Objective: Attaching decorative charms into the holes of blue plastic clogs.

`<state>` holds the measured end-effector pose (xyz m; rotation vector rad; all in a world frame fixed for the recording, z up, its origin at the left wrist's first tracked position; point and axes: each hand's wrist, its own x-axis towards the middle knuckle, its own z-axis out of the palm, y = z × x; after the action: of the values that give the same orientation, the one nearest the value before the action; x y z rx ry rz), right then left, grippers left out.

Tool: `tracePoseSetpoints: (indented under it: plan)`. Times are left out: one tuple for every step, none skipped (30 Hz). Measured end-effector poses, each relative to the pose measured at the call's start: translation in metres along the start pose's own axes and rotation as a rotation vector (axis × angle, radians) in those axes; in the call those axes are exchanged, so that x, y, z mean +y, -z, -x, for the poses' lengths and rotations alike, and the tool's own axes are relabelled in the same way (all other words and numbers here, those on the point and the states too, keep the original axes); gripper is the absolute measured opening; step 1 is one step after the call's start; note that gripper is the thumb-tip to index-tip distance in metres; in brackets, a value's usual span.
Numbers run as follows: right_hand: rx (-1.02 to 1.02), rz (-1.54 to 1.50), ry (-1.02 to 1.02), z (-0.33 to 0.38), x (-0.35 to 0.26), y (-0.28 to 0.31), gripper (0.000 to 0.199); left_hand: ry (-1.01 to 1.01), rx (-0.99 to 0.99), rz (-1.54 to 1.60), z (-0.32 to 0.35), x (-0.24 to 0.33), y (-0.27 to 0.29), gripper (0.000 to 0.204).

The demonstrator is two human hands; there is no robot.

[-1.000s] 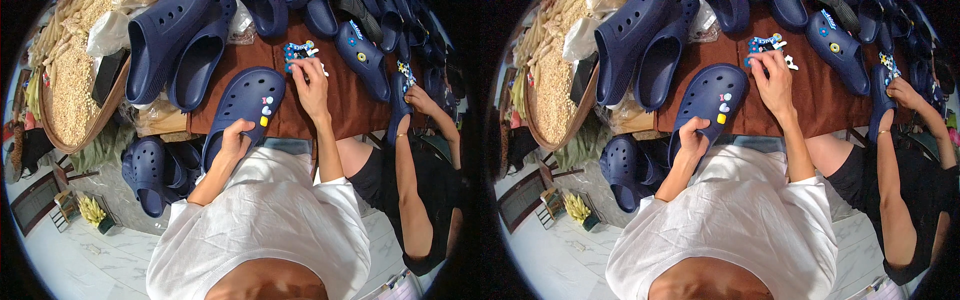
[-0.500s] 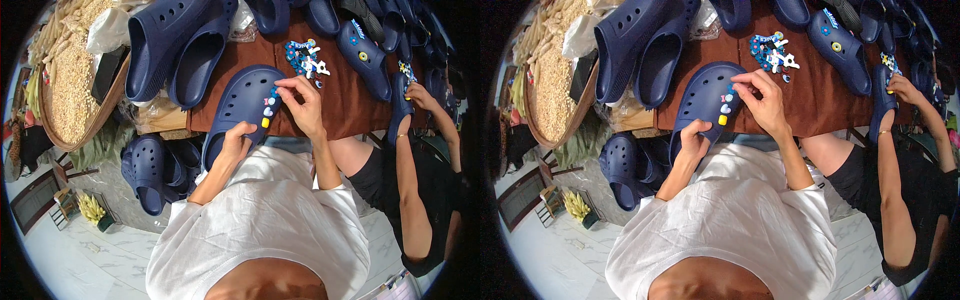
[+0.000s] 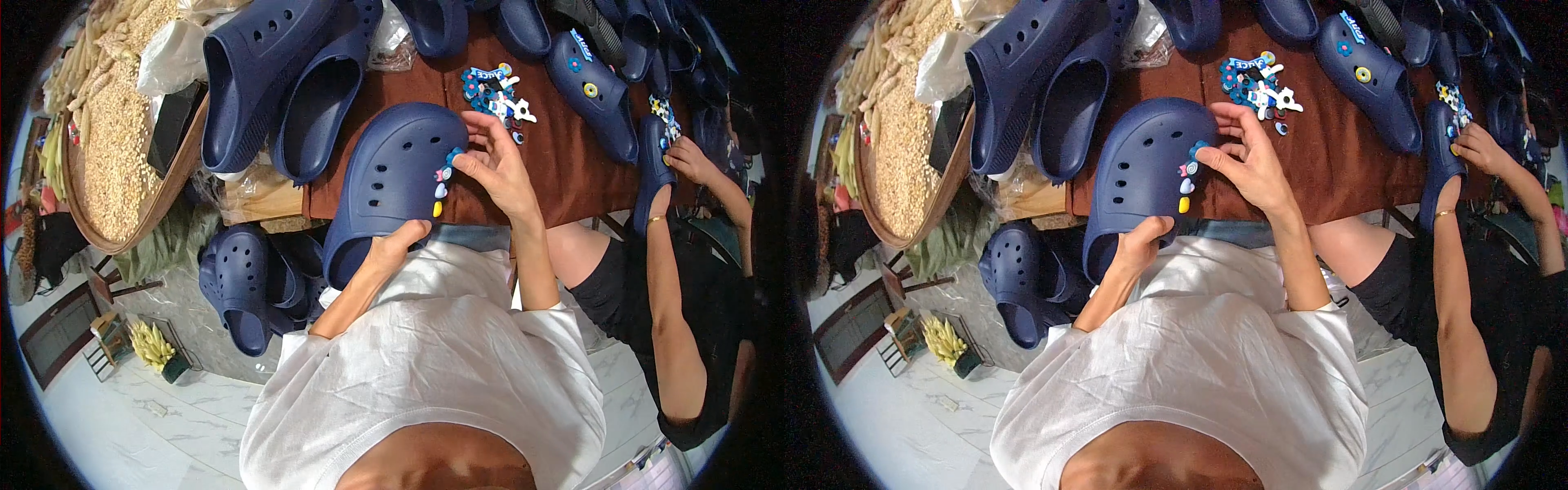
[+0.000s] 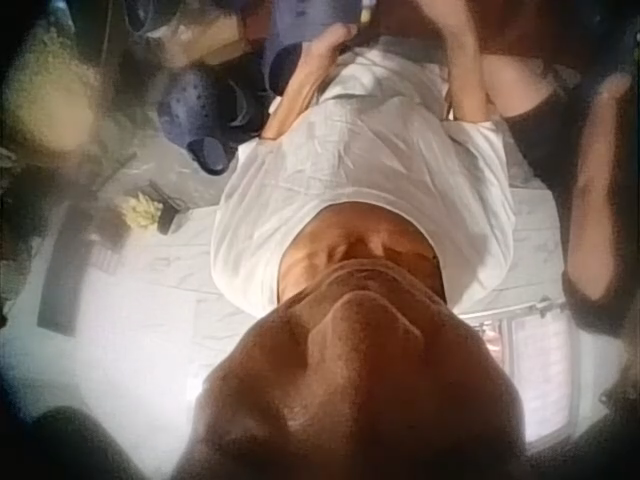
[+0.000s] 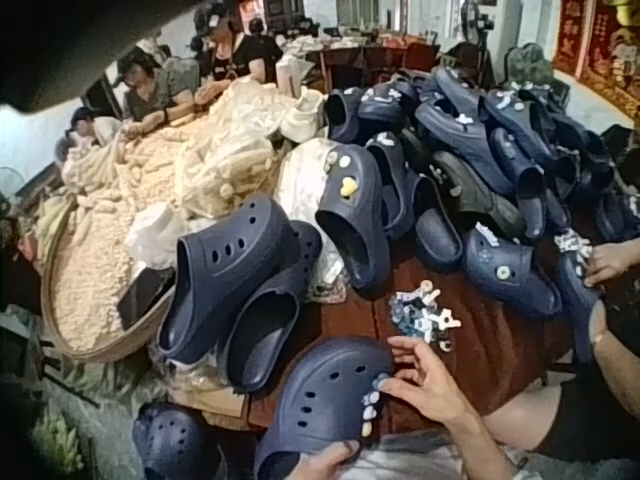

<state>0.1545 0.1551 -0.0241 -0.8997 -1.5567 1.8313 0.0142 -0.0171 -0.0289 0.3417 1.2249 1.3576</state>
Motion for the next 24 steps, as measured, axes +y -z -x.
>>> tracePoseSetpoints:
  plan:
    - [-0.047,-0.029,-0.045,-0.001,-0.003,0.000,0.070,0.018,0.017,0.013,0.001,0.004,-0.002,0.012]
    - [-0.045,-0.029,-0.045,-0.002,-0.006,0.001,0.070,0.035,0.033,0.027,0.002,0.007,-0.004,0.013]
    - [-0.076,-0.050,-0.064,-0.003,-0.010,0.001,0.069,0.036,0.032,0.026,0.001,0.008,-0.002,0.013]
    - [-0.106,-0.072,-0.082,-0.003,-0.012,0.000,0.069,0.000,-0.005,-0.007,0.000,0.008,0.000,0.018]
    - [-0.104,-0.073,-0.081,-0.004,-0.012,0.000,0.069,-0.036,-0.042,-0.040,-0.001,0.009,0.001,0.023]
    - [-0.127,-0.121,-0.072,-0.005,-0.012,-0.001,0.070,-0.036,-0.044,-0.042,-0.001,0.009,0.001,0.023]
    - [-0.152,-0.167,-0.063,-0.006,-0.013,-0.002,0.071,-0.031,-0.035,-0.020,-0.001,0.010,0.001,0.024]
    - [-0.151,-0.167,-0.061,-0.006,-0.012,-0.002,0.071,-0.027,-0.026,0.003,-0.001,0.011,0.000,0.024]
    - [-0.149,-0.175,-0.048,-0.005,-0.009,-0.002,0.070,-0.023,-0.017,0.025,0.000,0.012,-0.001,0.025]
    - [-0.147,-0.184,-0.033,-0.006,-0.008,-0.003,0.070,-0.020,-0.009,0.047,-0.001,0.014,-0.002,0.026]
    - [-0.147,-0.183,-0.028,-0.005,-0.009,-0.004,0.070,-0.018,-0.001,0.068,-0.001,0.015,-0.004,0.026]
    - [-0.142,-0.176,-0.036,-0.003,-0.010,-0.004,0.069,-0.017,0.006,0.090,0.000,0.017,-0.005,0.027]
    - [-0.132,-0.165,-0.041,-0.002,-0.012,-0.003,0.068,-0.015,0.006,0.112,0.000,0.018,-0.006,0.028]
    - [-0.116,-0.170,-0.035,-0.002,-0.011,-0.006,0.067,-0.014,0.006,0.134,0.000,0.019,-0.007,0.028]
    - [-0.098,-0.200,-0.038,-0.003,-0.010,-0.011,0.068,-0.013,0.005,0.157,0.000,0.021,-0.008,0.029]
    - [-0.097,-0.192,-0.044,-0.002,-0.007,-0.011,0.068,-0.014,0.005,0.179,0.000,0.021,-0.008,0.030]
    - [-0.095,-0.184,-0.051,-0.002,-0.002,-0.011,0.067,-0.014,0.006,0.201,0.000,0.021,-0.008,0.031]
    - [-0.090,-0.120,-0.058,0.000,0.000,-0.008,0.065,-0.014,0.006,0.223,-0.001,0.022,-0.009,0.031]
    - [-0.088,-0.119,-0.050,0.001,-0.001,-0.008,0.065,-0.019,0.001,0.220,0.000,0.020,-0.005,0.031]
    - [-0.077,-0.130,-0.057,0.004,-0.002,-0.009,0.064,0.080,0.006,0.284,0.001,0.015,0.004,0.042]
    - [-0.066,-0.141,-0.065,0.006,-0.003,-0.011,0.064,0.181,0.012,0.347,0.001,0.008,0.011,0.054]
    - [-0.037,-0.145,-0.052,0.008,-0.001,-0.014,0.064,0.148,0.027,0.339,0.001,0.009,0.007,0.052]
    - [-0.038,-0.145,-0.045,0.009,0.003,-0.015,0.064,0.143,0.019,0.386,0.003,0.010,0.003,0.042]
    - [-0.015,-0.133,-0.052,0.010,0.009,-0.016,0.064,0.129,0.026,0.421,0.003,0.012,-0.001,0.039]
